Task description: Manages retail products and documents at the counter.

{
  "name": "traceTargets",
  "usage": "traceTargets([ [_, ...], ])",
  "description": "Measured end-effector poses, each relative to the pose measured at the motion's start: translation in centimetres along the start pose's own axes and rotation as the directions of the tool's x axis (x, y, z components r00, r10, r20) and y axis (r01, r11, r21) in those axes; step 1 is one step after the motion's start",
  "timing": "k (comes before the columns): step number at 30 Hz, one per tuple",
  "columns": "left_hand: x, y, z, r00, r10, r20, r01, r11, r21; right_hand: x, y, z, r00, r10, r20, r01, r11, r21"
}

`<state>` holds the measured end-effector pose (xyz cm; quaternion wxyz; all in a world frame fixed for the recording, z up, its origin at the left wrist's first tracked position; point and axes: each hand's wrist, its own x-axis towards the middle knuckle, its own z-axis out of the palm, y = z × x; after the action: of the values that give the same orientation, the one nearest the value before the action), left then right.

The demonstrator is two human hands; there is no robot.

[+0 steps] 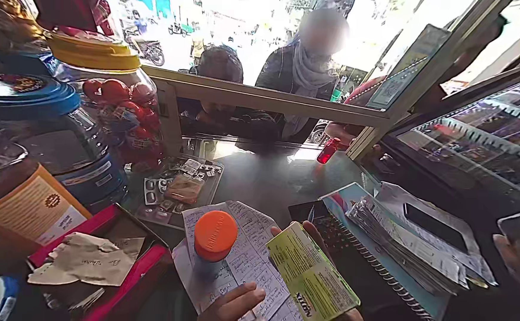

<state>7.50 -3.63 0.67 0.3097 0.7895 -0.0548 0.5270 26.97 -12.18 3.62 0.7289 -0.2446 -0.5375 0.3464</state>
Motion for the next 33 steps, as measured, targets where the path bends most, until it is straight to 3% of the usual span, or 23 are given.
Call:
traceTargets([
  [1, 0.2, 0.0, 0.1, 0.999, -0.028, 0.033, 0.028, 1.0, 0.013, -0.3, 0.3, 0.7, 0.998, 0.039, -0.039, -0.032, 0.987, 0.155],
  [3, 0.5, -0.2, 0.4, 0.996, -0.074, 0.059, 0.071, 0.996, 0.05, -1.0, 0.9, 1.5, 0.993, 0.11, -0.042, -0.092, 0.95, 0.297],
  [10, 0.2, -0.6, 1.0, 0.98, -0.195, -0.031, 0.197, 0.979, 0.062, -2.5, 1.8, 3.1, 0.987, 0.152, -0.045, -0.131, 0.942, 0.309],
  [18, 0.0, 0.0, 1.3, 0.965, -0.259, -0.035, 0.261, 0.944, 0.203, -3.6, 2.5, 2.5, 0.994, 0.102, -0.042, -0.102, 0.995, -0.014],
  [25, 0.3, -0.2, 1.2, 0.983, -0.184, 0.015, 0.184, 0.98, -0.07, -3.9, 0.9, 2.0, 0.996, 0.086, 0.014, -0.082, 0.981, -0.177],
  [27, 0.3, -0.1, 0.7, 0.988, -0.152, 0.032, 0.155, 0.981, -0.12, -4.3, 0.2, 1.2, 0.992, 0.09, -0.085, -0.105, 0.976, -0.191],
  [30, 0.1, -0.7, 0.0, 0.997, -0.074, 0.029, 0.074, 0.997, -0.007, -5.0, 0.4, 0.6, 0.976, 0.016, -0.217, -0.081, 0.953, -0.293],
  [33, -0.4, -1.6, 0.1, 0.992, -0.127, -0.012, 0.127, 0.99, 0.054, -5.9, 1.8, 1.4, 0.937, -0.096, -0.336, -0.07, 0.891, -0.449],
])
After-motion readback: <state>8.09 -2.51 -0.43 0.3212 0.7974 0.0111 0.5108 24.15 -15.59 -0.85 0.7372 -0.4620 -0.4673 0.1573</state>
